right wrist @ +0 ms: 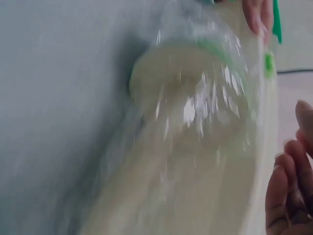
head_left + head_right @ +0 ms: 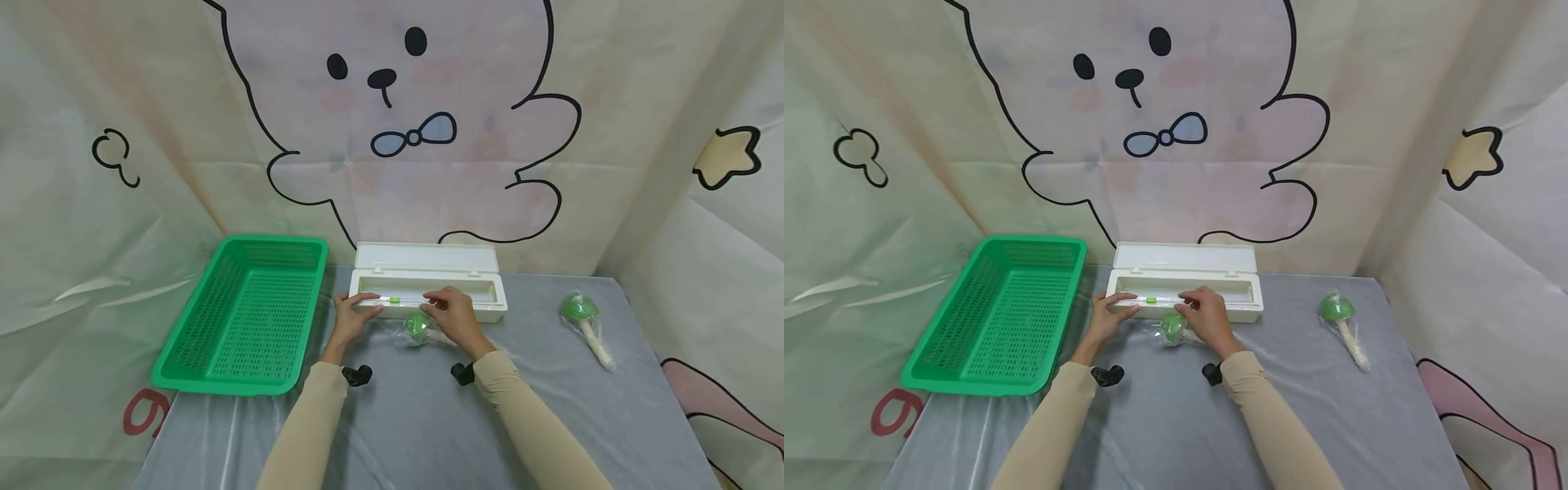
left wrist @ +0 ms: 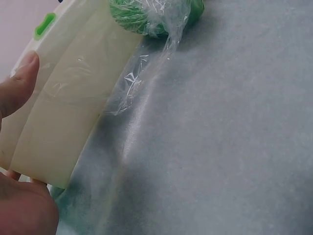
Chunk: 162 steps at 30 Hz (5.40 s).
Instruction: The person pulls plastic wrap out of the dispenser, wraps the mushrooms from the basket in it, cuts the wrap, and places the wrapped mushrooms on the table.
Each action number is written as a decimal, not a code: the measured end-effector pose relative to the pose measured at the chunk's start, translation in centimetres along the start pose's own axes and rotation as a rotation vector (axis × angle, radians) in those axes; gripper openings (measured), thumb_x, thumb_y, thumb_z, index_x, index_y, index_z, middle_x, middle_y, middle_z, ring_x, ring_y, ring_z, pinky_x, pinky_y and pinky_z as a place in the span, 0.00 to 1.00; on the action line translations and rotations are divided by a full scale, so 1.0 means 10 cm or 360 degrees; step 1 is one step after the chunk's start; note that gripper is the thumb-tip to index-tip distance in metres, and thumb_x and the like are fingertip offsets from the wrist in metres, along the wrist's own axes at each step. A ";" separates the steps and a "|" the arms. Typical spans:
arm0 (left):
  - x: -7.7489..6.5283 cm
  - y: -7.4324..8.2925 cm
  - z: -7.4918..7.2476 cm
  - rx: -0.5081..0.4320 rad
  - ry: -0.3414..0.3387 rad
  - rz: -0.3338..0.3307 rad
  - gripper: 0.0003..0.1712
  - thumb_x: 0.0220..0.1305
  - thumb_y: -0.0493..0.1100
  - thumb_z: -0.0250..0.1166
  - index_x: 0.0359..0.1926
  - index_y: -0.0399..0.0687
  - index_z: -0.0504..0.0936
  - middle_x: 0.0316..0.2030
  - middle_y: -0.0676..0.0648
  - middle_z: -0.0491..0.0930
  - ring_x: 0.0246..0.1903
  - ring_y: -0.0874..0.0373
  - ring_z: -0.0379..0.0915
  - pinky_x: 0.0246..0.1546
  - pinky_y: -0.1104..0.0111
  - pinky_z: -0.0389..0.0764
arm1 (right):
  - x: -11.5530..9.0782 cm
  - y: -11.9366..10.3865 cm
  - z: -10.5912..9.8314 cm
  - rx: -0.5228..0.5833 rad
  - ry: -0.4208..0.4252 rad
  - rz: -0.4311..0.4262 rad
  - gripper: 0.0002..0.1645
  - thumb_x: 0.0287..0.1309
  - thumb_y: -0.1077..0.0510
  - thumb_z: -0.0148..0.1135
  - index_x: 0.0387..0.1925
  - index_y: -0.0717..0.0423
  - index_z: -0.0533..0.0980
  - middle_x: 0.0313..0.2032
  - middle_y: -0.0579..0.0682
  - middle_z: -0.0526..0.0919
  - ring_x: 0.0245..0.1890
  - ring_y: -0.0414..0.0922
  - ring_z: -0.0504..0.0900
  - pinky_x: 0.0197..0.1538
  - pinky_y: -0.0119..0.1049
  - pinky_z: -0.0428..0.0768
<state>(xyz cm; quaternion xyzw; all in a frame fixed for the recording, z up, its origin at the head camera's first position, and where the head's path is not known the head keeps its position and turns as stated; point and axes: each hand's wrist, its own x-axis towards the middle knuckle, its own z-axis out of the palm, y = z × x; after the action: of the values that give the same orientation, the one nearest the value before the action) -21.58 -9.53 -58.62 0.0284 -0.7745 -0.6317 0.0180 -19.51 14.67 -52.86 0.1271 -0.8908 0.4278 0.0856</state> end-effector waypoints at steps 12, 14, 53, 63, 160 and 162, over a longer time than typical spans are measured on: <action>0.01 0.00 0.01 -0.0030 0.0018 -0.0024 0.16 0.57 0.37 0.78 0.46 0.38 0.88 0.61 0.32 0.56 0.62 0.39 0.54 0.65 0.44 0.60 | 0.22 -0.09 0.39 -0.0015 -0.0082 0.0025 0.17 0.55 0.59 0.77 0.45 0.62 0.87 0.30 0.51 0.80 0.30 0.47 0.75 0.34 0.39 0.75; 0.01 0.00 0.00 -0.0021 0.0019 -0.0018 0.16 0.57 0.37 0.78 0.46 0.38 0.88 0.60 0.32 0.57 0.61 0.39 0.54 0.64 0.44 0.60 | 0.25 -0.10 0.42 -0.0032 -0.0092 0.0031 0.17 0.54 0.58 0.77 0.45 0.62 0.87 0.29 0.51 0.79 0.29 0.47 0.75 0.34 0.39 0.74; 0.03 0.00 -0.02 -0.0051 -0.0026 -0.0015 0.16 0.56 0.36 0.78 0.45 0.37 0.88 0.60 0.32 0.57 0.63 0.41 0.51 0.65 0.44 0.58 | 0.22 -0.06 0.11 -0.0111 -0.0140 0.0454 0.08 0.58 0.57 0.75 0.37 0.57 0.89 0.35 0.52 0.77 0.37 0.48 0.73 0.39 0.42 0.72; 0.02 -0.01 -0.04 -0.0012 -0.0021 0.0000 0.16 0.56 0.37 0.78 0.45 0.37 0.87 0.59 0.32 0.58 0.63 0.40 0.52 0.65 0.43 0.59 | 0.17 0.02 -0.01 -0.0175 -0.0113 0.0437 0.08 0.57 0.57 0.76 0.37 0.58 0.89 0.33 0.52 0.76 0.35 0.48 0.71 0.39 0.41 0.70; -0.14 0.02 0.02 0.0156 0.0069 0.0091 0.52 0.58 0.50 0.77 0.79 0.57 0.59 0.77 0.27 0.39 0.75 0.28 0.36 0.68 0.32 0.51 | -0.68 0.78 -0.39 0.0100 0.0271 0.0991 0.40 0.62 0.35 0.66 0.55 0.69 0.77 0.48 0.65 0.83 0.47 0.57 0.82 0.46 0.43 0.79; -0.20 0.03 0.06 0.0218 0.0178 0.0157 0.53 0.56 0.52 0.78 0.78 0.58 0.60 0.76 0.29 0.40 0.74 0.30 0.37 0.67 0.33 0.52 | -0.68 0.76 -0.35 0.0134 0.0110 0.0916 0.41 0.60 0.39 0.70 0.59 0.69 0.74 0.52 0.65 0.82 0.51 0.58 0.79 0.52 0.47 0.77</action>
<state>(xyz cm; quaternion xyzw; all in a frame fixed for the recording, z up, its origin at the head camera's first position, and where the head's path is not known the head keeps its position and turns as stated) -19.63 -8.78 -58.43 0.0268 -0.8141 -0.5730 0.0903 -15.11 23.03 -58.11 -0.1419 -0.8683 0.4751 -0.0144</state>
